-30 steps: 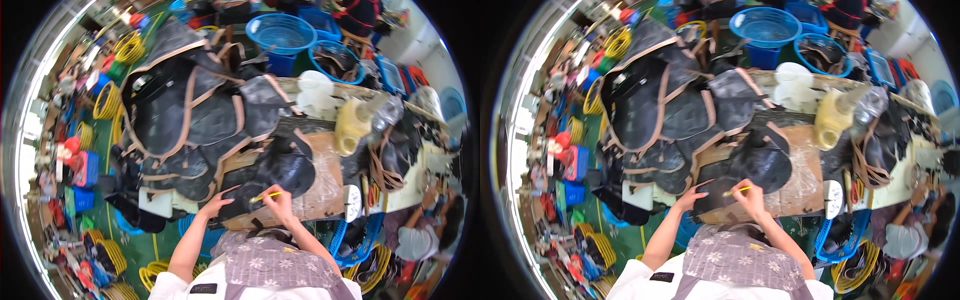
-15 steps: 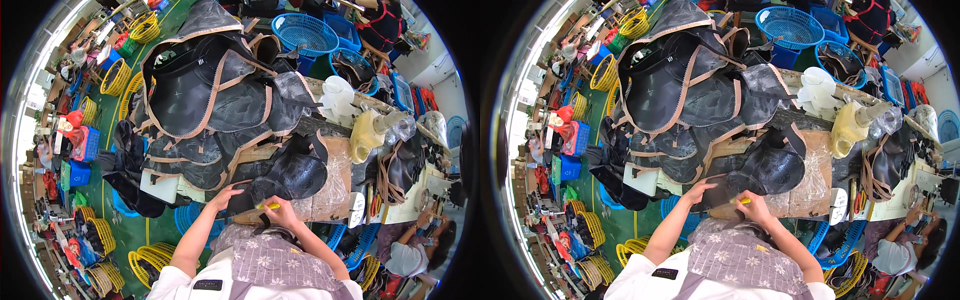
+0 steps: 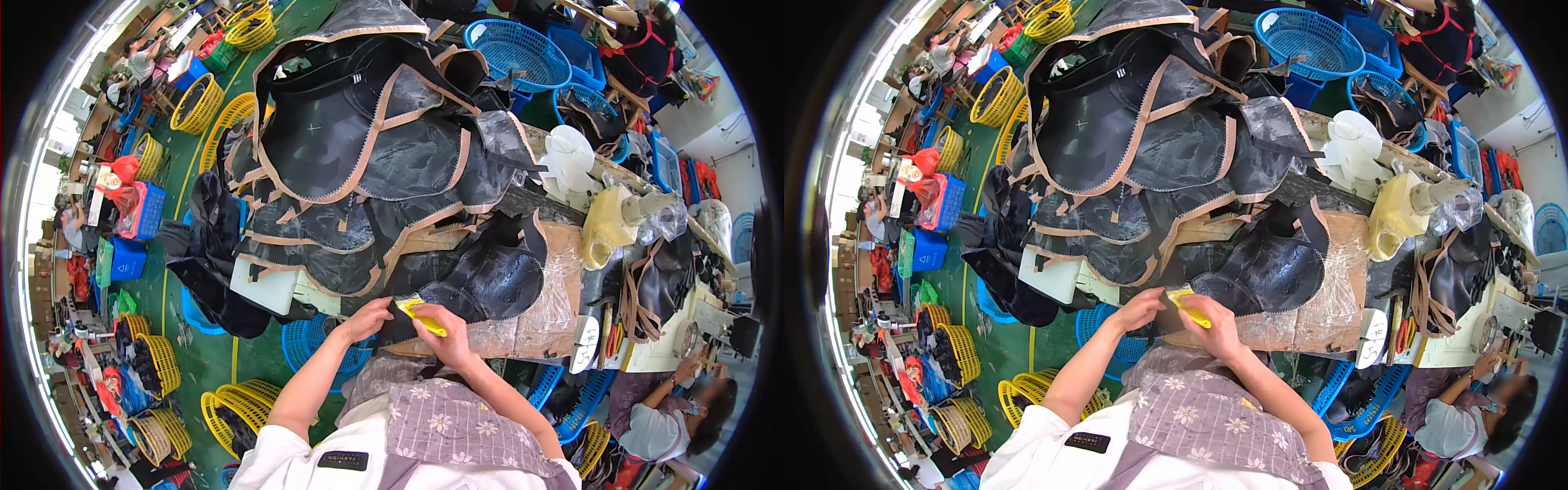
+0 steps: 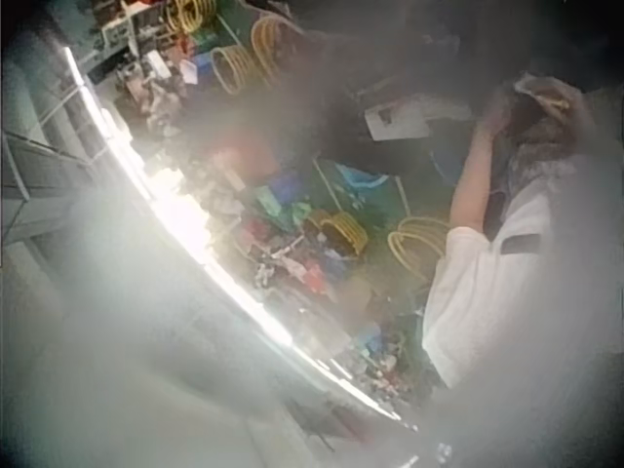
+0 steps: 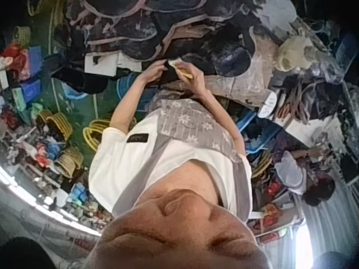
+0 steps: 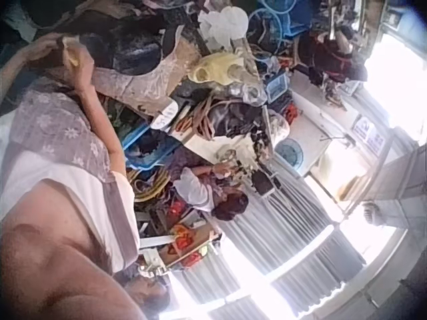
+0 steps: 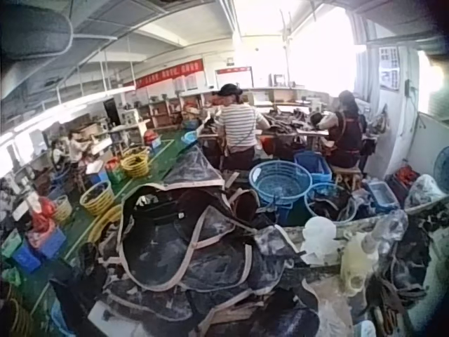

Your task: The person applies adhesive to shoe upper components using an applicator tool and stacks the coated pieces on the table.

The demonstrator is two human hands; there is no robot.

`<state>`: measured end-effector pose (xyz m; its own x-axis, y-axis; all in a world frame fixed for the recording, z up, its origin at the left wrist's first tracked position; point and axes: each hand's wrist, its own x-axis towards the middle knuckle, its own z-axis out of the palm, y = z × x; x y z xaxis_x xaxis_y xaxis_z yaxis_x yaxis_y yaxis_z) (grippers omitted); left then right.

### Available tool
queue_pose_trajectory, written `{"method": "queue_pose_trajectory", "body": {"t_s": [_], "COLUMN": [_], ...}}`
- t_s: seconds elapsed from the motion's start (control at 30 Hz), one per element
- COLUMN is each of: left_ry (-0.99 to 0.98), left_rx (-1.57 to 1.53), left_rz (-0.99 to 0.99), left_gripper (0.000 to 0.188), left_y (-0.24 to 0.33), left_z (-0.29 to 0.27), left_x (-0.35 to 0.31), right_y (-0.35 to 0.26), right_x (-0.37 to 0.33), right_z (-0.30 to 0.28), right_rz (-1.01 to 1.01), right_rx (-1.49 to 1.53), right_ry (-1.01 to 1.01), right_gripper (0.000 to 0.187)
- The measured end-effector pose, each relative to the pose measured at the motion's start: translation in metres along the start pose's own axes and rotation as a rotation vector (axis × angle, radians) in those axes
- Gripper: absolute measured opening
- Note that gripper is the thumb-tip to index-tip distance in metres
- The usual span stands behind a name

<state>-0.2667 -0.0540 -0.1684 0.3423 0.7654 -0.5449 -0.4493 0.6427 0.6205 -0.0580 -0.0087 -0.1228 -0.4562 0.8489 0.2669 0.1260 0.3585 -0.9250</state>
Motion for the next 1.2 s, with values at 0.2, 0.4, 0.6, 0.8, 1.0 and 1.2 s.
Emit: {"method": "queue_pose_trajectory", "body": {"t_s": [0.2,0.4,0.6,0.8,1.0,1.2], "left_ry": [0.027,-0.023,-0.040,0.020,0.063,0.018], "left_rx": [0.061,-0.073,0.015,0.003,0.228,0.355], "left_rz": [0.031,0.007,0.039,0.074,-0.034,0.093], "left_gripper": [0.052,0.056,0.057,0.055,0.060,0.059], "left_y": [-0.013,-0.005,0.002,0.009,0.028,0.027], "left_z": [-0.015,-0.011,-0.013,0.001,0.015,0.014], "left_x": [0.001,0.003,0.006,0.002,-0.006,0.005], "right_y": [-0.003,0.013,0.016,0.009,0.030,0.038], "right_x": [-0.003,-0.045,-0.020,-0.007,-0.022,0.012], "right_z": [0.005,0.014,0.003,-0.042,-0.071,-0.062], "right_rz": [-0.011,0.154,0.006,0.212,0.054,-0.079], "right_rx": [-0.041,-0.088,-0.138,-0.136,-0.353,-0.440], "right_ry": [-0.024,-0.443,-0.155,0.036,0.062,-0.045], "right_gripper": [0.018,0.015,0.011,0.011,0.012,0.014]}}
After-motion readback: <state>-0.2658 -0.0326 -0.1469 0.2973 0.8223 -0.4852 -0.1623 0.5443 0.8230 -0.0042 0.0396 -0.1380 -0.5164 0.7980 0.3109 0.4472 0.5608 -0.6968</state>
